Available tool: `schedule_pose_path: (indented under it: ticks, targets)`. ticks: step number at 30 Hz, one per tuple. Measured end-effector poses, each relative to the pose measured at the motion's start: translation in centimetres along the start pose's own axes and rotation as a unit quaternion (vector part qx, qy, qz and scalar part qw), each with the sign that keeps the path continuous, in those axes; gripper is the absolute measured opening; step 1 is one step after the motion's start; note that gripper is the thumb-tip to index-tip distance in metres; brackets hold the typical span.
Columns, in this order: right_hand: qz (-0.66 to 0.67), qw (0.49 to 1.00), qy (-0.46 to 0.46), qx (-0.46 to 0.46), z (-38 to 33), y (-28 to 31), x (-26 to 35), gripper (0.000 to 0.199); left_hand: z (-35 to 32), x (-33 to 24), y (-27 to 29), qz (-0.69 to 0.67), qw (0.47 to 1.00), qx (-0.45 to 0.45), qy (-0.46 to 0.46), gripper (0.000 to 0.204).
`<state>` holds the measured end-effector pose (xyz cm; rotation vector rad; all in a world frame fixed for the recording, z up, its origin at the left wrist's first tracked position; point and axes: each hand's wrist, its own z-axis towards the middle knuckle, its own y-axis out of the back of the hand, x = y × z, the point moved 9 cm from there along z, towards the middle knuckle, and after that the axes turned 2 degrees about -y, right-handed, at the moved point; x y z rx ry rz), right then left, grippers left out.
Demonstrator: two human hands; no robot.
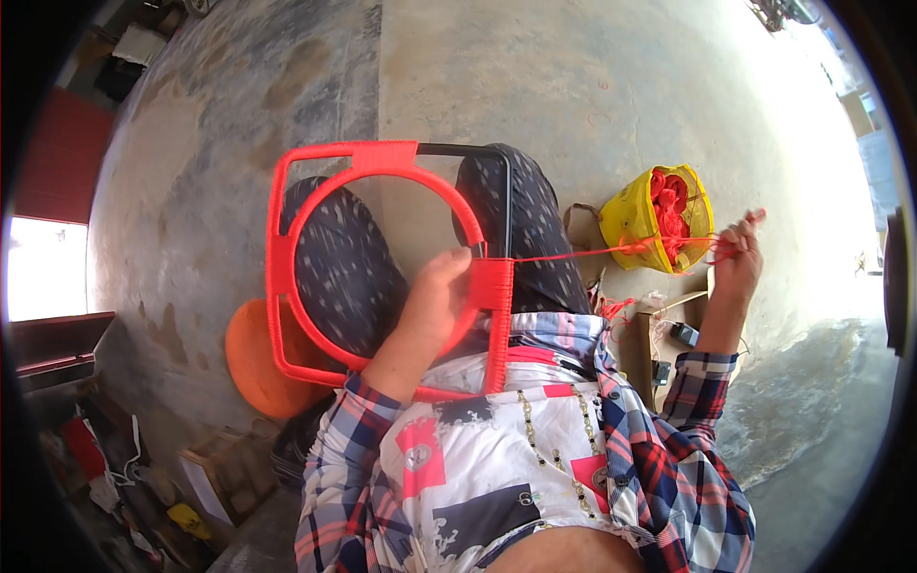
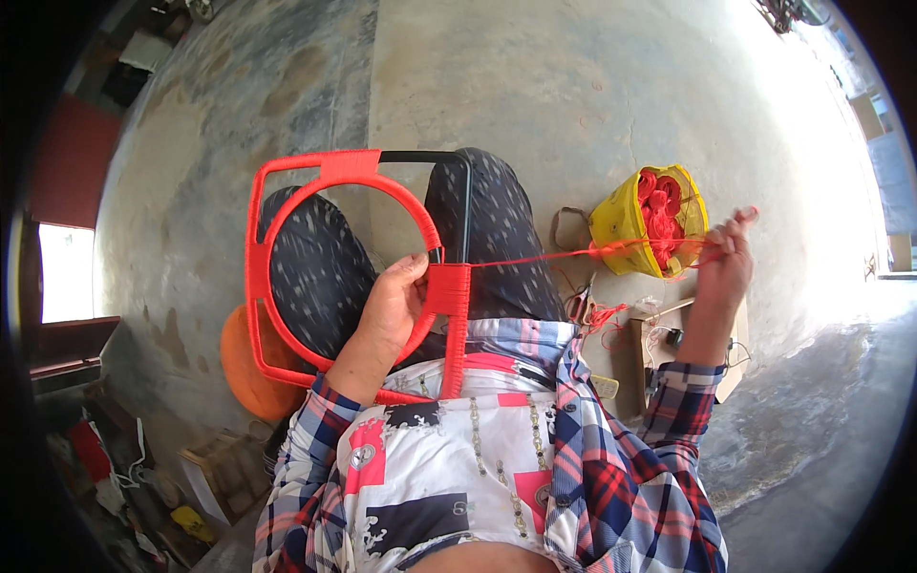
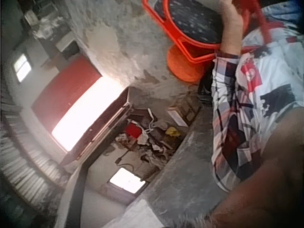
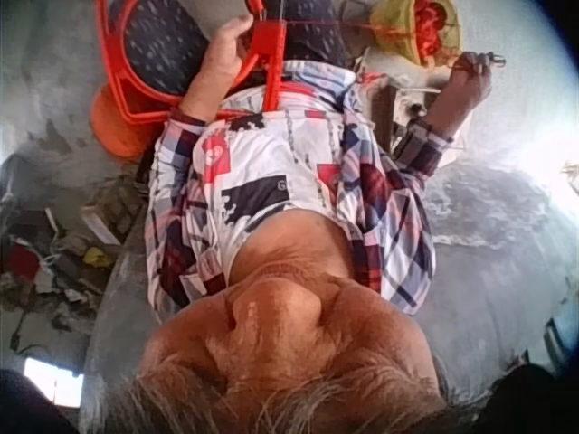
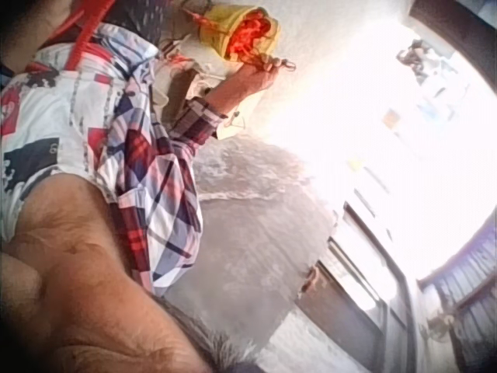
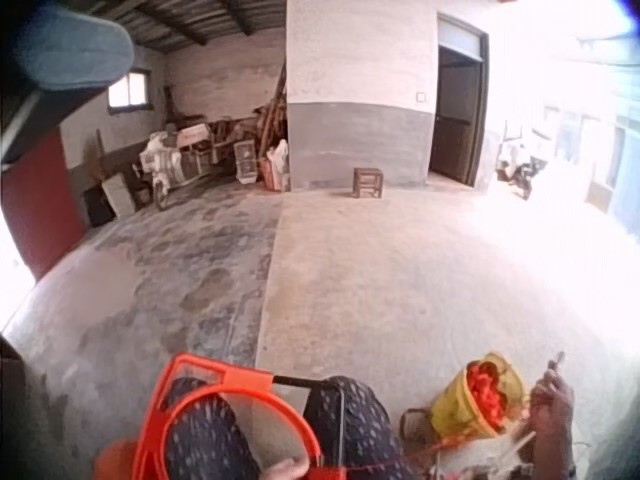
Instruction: Weaving or netting red cord onto a red plastic hoop frame.
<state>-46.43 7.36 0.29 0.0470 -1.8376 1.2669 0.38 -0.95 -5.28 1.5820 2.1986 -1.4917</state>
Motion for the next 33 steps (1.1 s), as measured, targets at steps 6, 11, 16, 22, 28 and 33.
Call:
schedule_pose_path:
  ticks: [6, 11, 16, 22, 28, 33]
  targets:
    - [-0.169, 0.984, -0.050, -0.012, -4.8, -6.1, -6.0, 0.015, 0.9, 0.1, 1.9, -0.018, 1.000, -0.013, -0.015, 0.011]
    - [-0.540, 0.712, -0.173, 0.414, -15.1, -17.6, -19.6, 0.027, -0.4, 0.1, -0.4, 0.037, 0.998, 0.015, 0.052, 0.013]
    - [-0.566, 0.708, -0.109, 0.409, -14.9, -20.9, -22.4, 0.042, -1.3, 1.4, -2.0, 0.091, 0.987, 0.015, 0.129, 0.014]
    - [-0.496, 0.816, -0.058, 0.292, -11.8, -20.7, -20.5, 0.036, -0.9, -2.0, 0.9, 0.130, 0.983, -0.095, -0.094, 0.006]
    - [-0.525, 0.688, 0.204, 0.458, -16.3, -27.1, -20.8, 0.021, -2.8, -4.2, -2.0, 0.283, 0.928, -0.060, -0.233, 0.013]
    - [-0.498, 0.727, 0.114, 0.460, -13.0, -25.3, -19.4, 0.014, -2.5, -4.3, -1.8, 0.109, 0.967, -0.008, -0.231, 0.019]
